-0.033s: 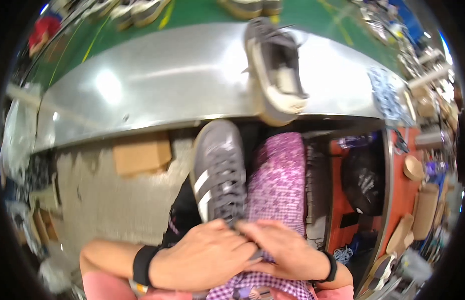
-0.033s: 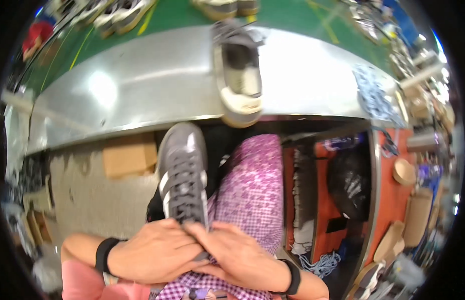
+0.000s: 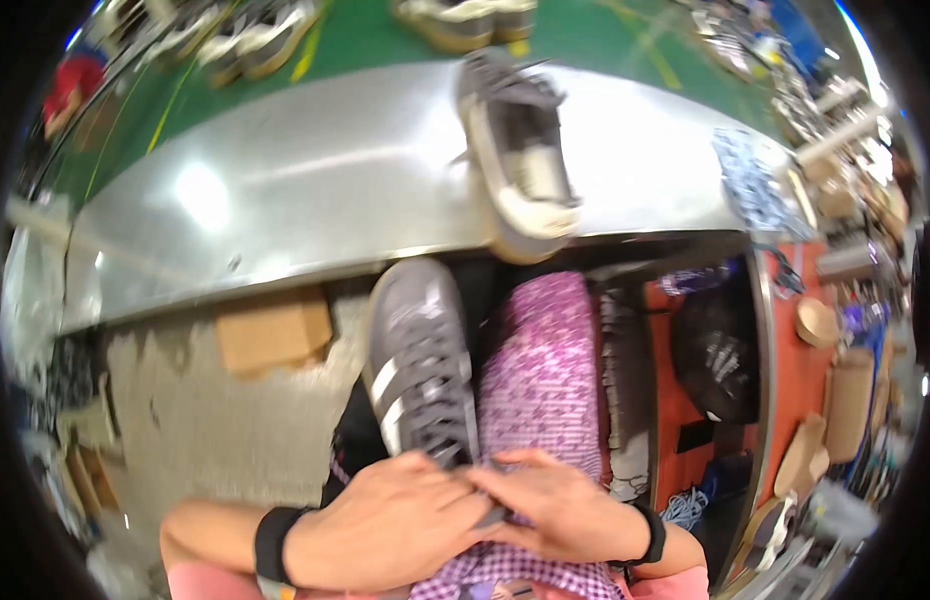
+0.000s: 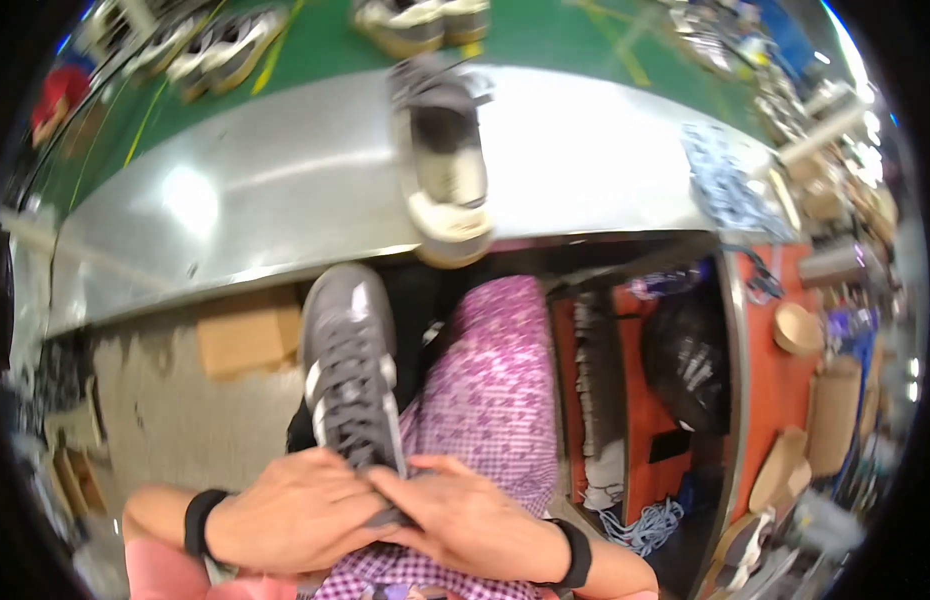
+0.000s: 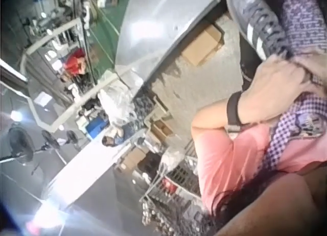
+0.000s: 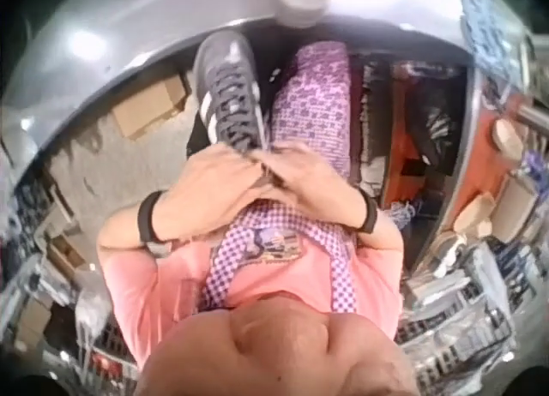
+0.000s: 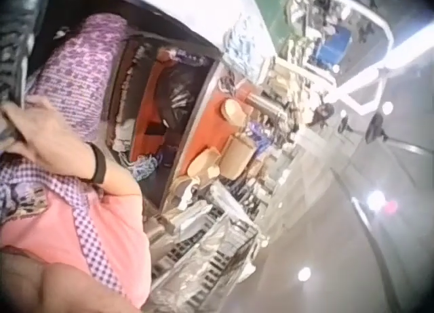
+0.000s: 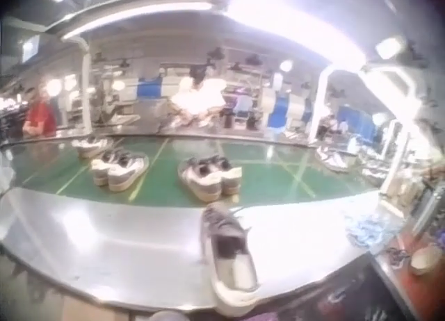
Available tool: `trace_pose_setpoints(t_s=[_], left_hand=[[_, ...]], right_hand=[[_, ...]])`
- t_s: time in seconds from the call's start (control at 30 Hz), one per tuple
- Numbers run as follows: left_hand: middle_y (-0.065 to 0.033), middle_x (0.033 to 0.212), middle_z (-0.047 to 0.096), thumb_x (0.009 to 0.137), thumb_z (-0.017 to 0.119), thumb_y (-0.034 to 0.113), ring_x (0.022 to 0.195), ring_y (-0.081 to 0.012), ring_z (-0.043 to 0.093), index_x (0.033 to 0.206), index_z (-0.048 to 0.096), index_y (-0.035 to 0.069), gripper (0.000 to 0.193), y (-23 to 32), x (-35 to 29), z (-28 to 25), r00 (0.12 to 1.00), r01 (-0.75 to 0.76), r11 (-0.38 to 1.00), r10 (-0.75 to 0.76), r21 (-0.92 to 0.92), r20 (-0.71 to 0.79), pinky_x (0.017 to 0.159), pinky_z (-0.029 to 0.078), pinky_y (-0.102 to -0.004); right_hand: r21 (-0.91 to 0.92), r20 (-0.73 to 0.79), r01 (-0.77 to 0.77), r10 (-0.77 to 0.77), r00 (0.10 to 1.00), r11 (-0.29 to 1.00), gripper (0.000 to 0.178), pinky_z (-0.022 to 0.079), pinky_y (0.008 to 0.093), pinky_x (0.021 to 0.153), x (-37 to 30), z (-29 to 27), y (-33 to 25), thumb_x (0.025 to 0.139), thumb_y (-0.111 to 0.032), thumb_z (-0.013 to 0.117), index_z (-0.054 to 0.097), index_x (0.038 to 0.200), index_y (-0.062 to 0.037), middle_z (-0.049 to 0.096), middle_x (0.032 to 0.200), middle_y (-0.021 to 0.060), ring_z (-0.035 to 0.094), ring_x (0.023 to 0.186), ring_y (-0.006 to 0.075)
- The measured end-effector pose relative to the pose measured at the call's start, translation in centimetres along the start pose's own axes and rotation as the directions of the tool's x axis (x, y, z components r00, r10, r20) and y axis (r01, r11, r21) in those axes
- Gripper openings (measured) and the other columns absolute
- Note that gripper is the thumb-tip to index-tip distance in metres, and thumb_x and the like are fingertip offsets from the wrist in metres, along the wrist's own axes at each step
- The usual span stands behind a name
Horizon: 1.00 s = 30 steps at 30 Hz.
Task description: The recorder is lacing gray and white athletic shoes on a factory production line.
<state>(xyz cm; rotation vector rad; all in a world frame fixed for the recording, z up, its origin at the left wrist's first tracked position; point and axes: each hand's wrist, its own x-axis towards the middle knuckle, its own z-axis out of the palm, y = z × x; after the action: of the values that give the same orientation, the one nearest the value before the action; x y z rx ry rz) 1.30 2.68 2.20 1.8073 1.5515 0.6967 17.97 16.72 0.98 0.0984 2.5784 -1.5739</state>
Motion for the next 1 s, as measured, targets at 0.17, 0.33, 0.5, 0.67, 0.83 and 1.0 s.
trace_pose_setpoints(t_s=[0.17, 0.33, 0.5, 0.67, 0.83, 1.0], left_hand=[[-0.0171, 0.124, 0.059, 0.082, 0.062, 0.015, 0.114, -0.0318, 0.054, 0.095, 0.066, 0.001, 0.019, 2.3, -1.5, -4.3, 0.987, 0.148, 0.971, -0.157, 0.186, 0.034, 0.097, 0.038, -0.0441], [-0.0124, 0.131, 0.058, 0.077, 0.067, 0.012, 0.115, -0.0288, 0.054, 0.094, 0.068, 0.008, 0.017, 0.3, 0.7, -2.0, 0.945, 0.292, 0.615, -0.068, 0.732, -0.319, 0.102, 0.032, -0.0448], [-0.0221, 0.127, 0.057, 0.079, 0.068, 0.005, 0.111, -0.0314, 0.057, 0.106, 0.068, 0.002, 0.028, -2.6, 0.0, 1.1, 0.867, 0.19, 0.927, -0.005, 0.323, -0.499, 0.097, 0.038, -0.0413], [-0.0173, 0.121, 0.059, 0.068, 0.074, -0.001, 0.112, -0.0333, 0.054, 0.085, 0.065, -0.005, 0.02, -0.8, 0.2, 0.6, 0.902, 0.159, 0.98, -0.095, 0.12, -0.421, 0.096, 0.042, -0.0414], [-0.0112, 0.102, 0.059, 0.074, 0.065, -0.002, 0.105, -0.0263, 0.053, 0.068, 0.053, 0.001, 0.014, -1.4, -2.1, -3.8, 0.826, 0.224, 0.916, -0.36, -0.334, -0.433, 0.093, 0.039, -0.0396], [-0.0154, 0.113, 0.056, 0.082, 0.063, 0.006, 0.113, -0.0293, 0.051, 0.102, 0.057, -0.003, 0.023, -7.0, -3.5, -0.7, 0.661, 0.291, 0.7, -0.64, -0.652, -0.392, 0.1, 0.036, -0.0421]], right_hand=[[0.25, -0.019, 0.255, -0.258, 0.966, 0.934, 0.021, 0.049, 0.0403, 0.079, -0.7, -2.2, 0.0, 0.093, -0.021, 0.057, 0.058, 0.097, 0.0002, 0.06, 0.078, 0.0123, 0.061, 0.079, 0.031], [-0.027, -0.197, 0.055, -0.06, 0.979, 0.998, 0.021, 0.047, 0.0403, 0.057, 0.5, -0.2, 1.4, 0.094, -0.019, 0.053, 0.05, 0.084, -0.0007, 0.058, 0.072, 0.0154, 0.061, 0.069, 0.0347], [-0.333, -0.488, -0.06, -0.117, 0.865, 0.941, 0.018, 0.051, 0.04, 0.059, 3.1, 1.0, 3.6, 0.089, -0.016, 0.055, 0.05, 0.08, -0.0016, 0.058, 0.071, 0.0139, 0.065, 0.07, 0.0287], [-0.269, -0.505, 0.201, -0.316, 0.803, 0.942, 0.008, 0.05, 0.0379, 0.059, 4.3, 2.1, 2.3, 0.076, -0.006, 0.061, 0.058, 0.078, 0.001, 0.062, 0.076, 0.0137, 0.064, 0.071, 0.029], [-0.122, -0.519, 0.09, -0.141, 0.843, 0.988, 0.039, 0.044, 0.041, 0.086, 2.0, 1.9, 3.5, 0.083, -0.021, 0.066, 0.053, 0.11, 0.0045, 0.053, 0.105, 0.0164, 0.053, 0.097, 0.03], [0.093, -0.358, -0.057, 0.087, 0.93, 0.994, 0.086, 0.049, 0.0462, 0.078, 2.5, 5.9, 5.6, 0.081, -0.027, 0.068, 0.017, 0.143, 0.0044, 0.047, 0.12, 0.0267, 0.058, 0.094, 0.042]])
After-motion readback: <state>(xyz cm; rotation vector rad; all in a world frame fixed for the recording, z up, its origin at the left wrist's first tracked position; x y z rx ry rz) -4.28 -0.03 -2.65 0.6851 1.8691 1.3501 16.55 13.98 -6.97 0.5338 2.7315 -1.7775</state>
